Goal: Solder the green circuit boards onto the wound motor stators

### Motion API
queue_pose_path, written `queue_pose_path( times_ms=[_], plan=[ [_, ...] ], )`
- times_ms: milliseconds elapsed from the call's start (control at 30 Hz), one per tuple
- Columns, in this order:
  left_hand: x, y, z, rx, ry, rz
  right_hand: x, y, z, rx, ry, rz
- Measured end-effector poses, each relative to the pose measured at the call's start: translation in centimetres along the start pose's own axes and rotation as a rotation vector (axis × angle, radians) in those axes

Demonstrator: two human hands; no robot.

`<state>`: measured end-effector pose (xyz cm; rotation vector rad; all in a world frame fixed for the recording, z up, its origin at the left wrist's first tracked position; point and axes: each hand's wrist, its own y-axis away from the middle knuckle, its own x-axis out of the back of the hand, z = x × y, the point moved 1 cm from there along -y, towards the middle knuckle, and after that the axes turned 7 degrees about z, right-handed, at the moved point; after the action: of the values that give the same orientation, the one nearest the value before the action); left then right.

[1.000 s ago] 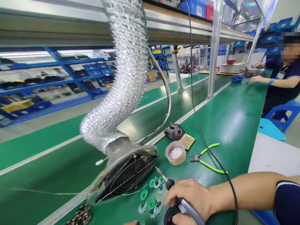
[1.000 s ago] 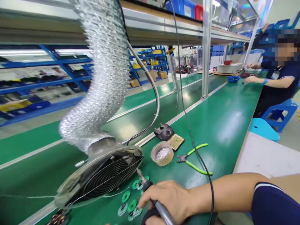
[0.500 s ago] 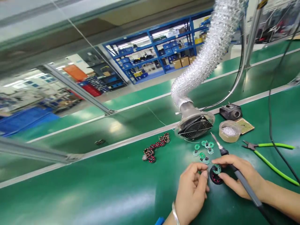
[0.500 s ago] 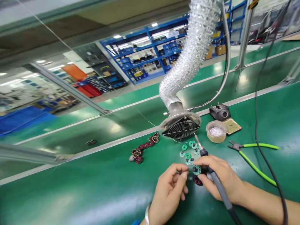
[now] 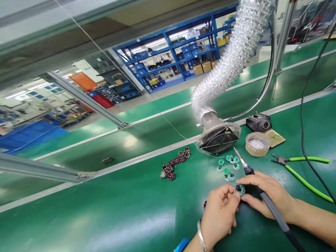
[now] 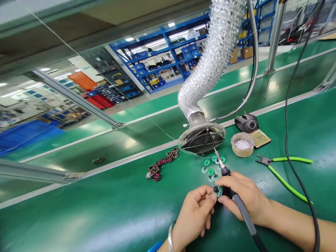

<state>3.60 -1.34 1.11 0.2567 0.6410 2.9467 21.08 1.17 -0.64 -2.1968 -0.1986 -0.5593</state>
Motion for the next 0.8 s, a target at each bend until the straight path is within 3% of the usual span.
queue_pose_path(
  times_ms=[167, 333, 433, 567, 733, 800],
  plan=[
    [0.1, -0.3, 0.1, -0.028, -0.011, 0.025, 0.1, -0.1, -0.2, 0.03, 0.036, 0.012],
    [0.6, -0.6, 0.0, -0.215, -0.106, 0.107, 0.3, -0.1, -0.5, 0.062, 0.057, 0.019],
    [0.9, -0.6, -0.1, -0.268, -0.197, 0.068, 0.3, -0.2, -0.8, 0.099, 0.043, 0.012],
    [1.1, -0.5, 0.1, -0.379, -0.29, 0.007, 0.3, -0.5, -0.9, 0.138, -0.051, -0.09],
    [1.7, -0.3, 0.5, -0.578, -0.415, 0.127, 1.8, -0.5, 0.4, 0.032, 0.043, -0.044],
    [1.6, -0.2, 0.2, -0.729, -0.457, 0.098, 2.5, -0.3, 1.1, -0.044, 0.086, -0.047]
  ],
)
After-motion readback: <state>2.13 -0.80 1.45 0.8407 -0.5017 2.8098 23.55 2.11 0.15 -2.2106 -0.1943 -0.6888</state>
